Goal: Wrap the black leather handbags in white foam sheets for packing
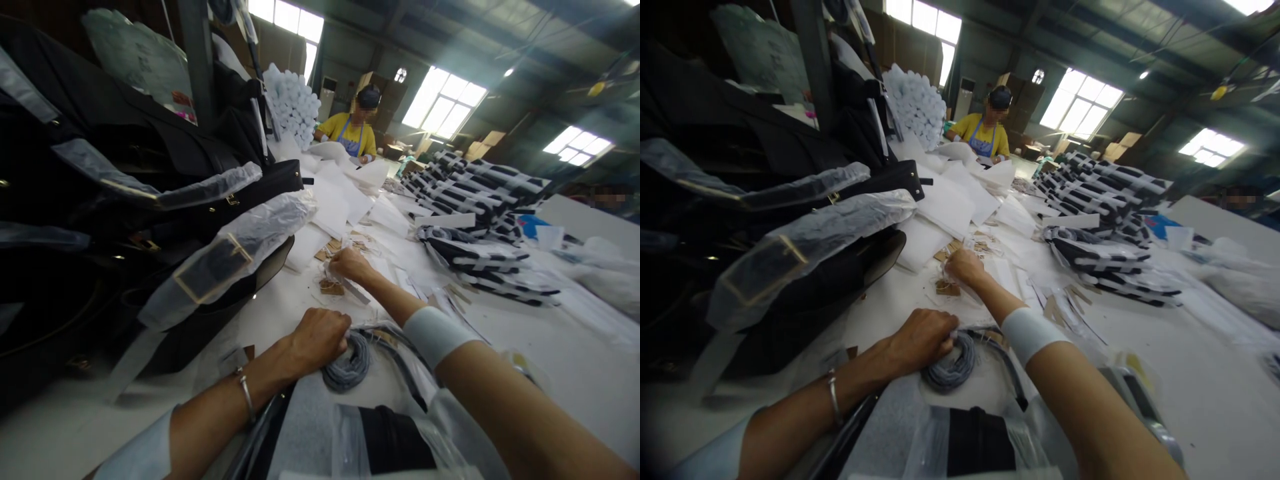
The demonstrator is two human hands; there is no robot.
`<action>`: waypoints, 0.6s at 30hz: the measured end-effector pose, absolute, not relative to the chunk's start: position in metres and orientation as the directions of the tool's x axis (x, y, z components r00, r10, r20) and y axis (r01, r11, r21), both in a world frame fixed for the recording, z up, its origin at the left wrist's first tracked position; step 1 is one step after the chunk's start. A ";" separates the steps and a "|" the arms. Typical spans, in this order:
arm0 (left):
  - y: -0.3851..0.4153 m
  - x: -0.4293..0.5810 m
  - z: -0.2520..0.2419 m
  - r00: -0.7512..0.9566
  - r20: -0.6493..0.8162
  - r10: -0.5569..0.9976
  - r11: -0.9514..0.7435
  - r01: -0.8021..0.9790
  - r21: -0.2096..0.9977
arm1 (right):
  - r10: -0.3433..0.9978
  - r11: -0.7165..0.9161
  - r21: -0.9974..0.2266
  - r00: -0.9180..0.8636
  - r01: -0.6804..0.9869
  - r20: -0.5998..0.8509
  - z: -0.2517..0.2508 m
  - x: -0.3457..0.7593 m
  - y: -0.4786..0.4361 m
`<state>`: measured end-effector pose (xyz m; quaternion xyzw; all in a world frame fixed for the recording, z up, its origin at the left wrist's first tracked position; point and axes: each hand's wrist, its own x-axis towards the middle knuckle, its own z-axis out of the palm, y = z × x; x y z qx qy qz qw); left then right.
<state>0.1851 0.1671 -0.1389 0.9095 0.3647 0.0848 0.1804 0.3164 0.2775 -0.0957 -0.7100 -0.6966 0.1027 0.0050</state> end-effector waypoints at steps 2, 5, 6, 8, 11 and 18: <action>0.167 0.185 -0.137 0.718 0.029 0.695 -0.668 0.631 0.394 | 0.999 -0.039 -0.194 0.034 0.980 -0.033 -0.077 0.324 0.277; 0.167 0.184 -0.134 0.717 0.052 0.695 -0.677 0.628 0.384 | 0.975 0.002 -0.371 0.080 0.928 0.205 -0.041 0.334 0.270; 0.167 0.184 -0.132 0.717 0.059 0.694 -0.681 0.628 0.376 | 0.956 0.044 -0.489 0.107 0.871 0.275 -0.030 0.338 0.265; 0.167 0.183 -0.130 0.709 0.082 0.700 -0.684 0.633 0.362 | 0.927 0.137 -0.730 0.173 0.670 0.332 -0.010 0.345 0.252; 0.168 0.181 -0.126 0.688 0.145 0.711 -0.685 0.631 0.364 | 0.962 0.148 -0.907 0.154 0.395 0.224 0.006 0.356 0.220; 0.174 0.176 -0.119 0.668 0.153 0.728 -0.664 0.631 0.401 | 0.986 0.150 -0.921 0.014 0.359 0.166 0.008 0.372 0.133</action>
